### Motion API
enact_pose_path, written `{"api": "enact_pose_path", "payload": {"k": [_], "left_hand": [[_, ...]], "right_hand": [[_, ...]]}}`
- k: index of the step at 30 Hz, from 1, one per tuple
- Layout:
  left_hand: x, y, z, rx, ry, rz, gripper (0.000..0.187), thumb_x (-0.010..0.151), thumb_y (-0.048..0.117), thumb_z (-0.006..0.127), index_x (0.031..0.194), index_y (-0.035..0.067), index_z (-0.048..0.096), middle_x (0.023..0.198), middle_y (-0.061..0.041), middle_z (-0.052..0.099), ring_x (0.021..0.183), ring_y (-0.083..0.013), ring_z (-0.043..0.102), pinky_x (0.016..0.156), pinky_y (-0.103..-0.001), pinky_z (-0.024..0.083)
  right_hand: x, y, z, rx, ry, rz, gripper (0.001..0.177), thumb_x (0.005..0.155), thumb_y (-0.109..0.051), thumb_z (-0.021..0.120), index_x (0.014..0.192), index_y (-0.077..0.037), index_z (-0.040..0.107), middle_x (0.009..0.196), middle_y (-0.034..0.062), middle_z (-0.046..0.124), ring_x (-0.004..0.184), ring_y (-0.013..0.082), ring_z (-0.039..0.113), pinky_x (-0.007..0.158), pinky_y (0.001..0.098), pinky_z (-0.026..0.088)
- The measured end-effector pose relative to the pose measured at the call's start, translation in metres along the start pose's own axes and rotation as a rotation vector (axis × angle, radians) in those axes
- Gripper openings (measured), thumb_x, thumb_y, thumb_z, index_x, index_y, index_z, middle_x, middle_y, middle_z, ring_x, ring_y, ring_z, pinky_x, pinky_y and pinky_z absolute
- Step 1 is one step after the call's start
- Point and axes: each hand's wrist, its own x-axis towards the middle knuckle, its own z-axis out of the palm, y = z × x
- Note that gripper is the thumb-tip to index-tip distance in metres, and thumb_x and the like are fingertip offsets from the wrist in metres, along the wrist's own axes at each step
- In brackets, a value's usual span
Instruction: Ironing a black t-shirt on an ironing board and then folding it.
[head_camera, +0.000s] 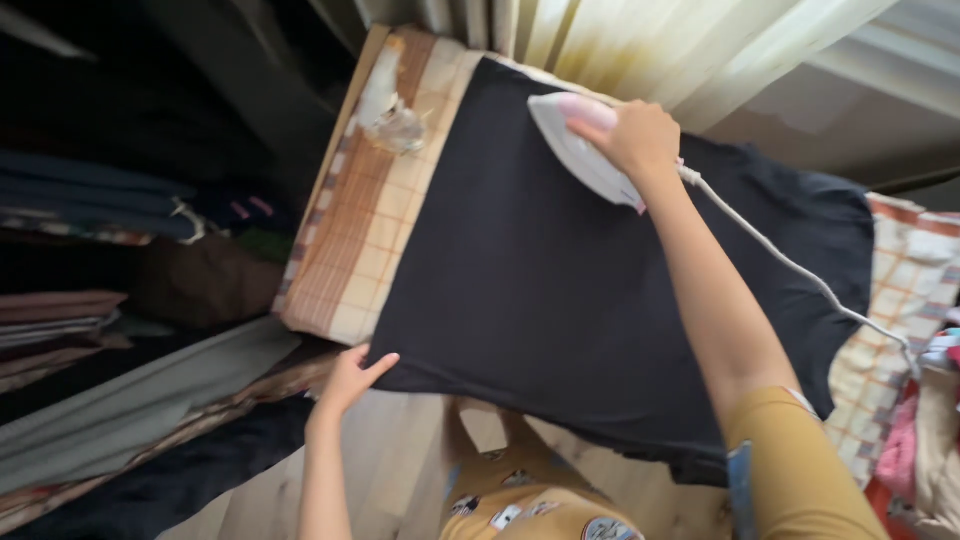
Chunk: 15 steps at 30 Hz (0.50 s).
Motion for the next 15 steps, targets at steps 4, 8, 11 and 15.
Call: {"api": "enact_pose_path", "payload": {"k": [4,8,11,15], "left_hand": [[-0.003,-0.036,0.004,-0.437,-0.259,-0.103,0.04,0.089,0.024,0.076,0.119,-0.002,0.072,0.108,-0.005,0.078,0.094,-0.0106,0.069,0.084,-0.029,0.056],[0.004,-0.059,0.007,-0.543,-0.392,-0.182,0.04,0.091,0.02,0.075,0.124,-0.001,0.07,0.108,-0.007,0.077,0.091,-0.0124,0.069,0.082,-0.031,0.057],[0.009,-0.053,0.0,-0.564,-0.454,-0.158,0.04,0.089,0.018,0.076,0.124,-0.002,0.069,0.11,-0.005,0.077,0.096,-0.0109,0.07,0.086,-0.03,0.056],[0.012,-0.039,-0.011,-0.455,-0.509,-0.187,0.041,0.088,0.018,0.077,0.124,0.0,0.069,0.111,-0.004,0.078,0.098,-0.0116,0.072,0.089,-0.029,0.056]], "right_hand": [[-0.095,-0.086,-0.024,-0.191,-0.021,-0.206,0.086,0.08,-0.09,0.058,0.071,-0.006,0.074,0.07,0.0154,0.068,0.061,0.031,0.066,0.053,0.0424,0.052],[-0.192,-0.193,-0.05,0.161,-0.412,-0.265,0.073,0.073,-0.081,0.064,0.071,-0.009,0.077,0.057,0.0173,0.07,0.053,0.0341,0.071,0.061,0.0535,0.056],[-0.187,-0.218,-0.027,0.276,-0.37,-0.39,0.072,0.076,-0.078,0.067,0.07,-0.006,0.075,0.055,0.0161,0.068,0.048,0.0329,0.069,0.052,0.0433,0.057],[-0.111,-0.211,-0.008,0.128,-0.177,-0.392,0.069,0.086,-0.074,0.067,0.073,-0.008,0.076,0.057,0.0167,0.067,0.046,0.0305,0.067,0.048,0.043,0.054]]}}
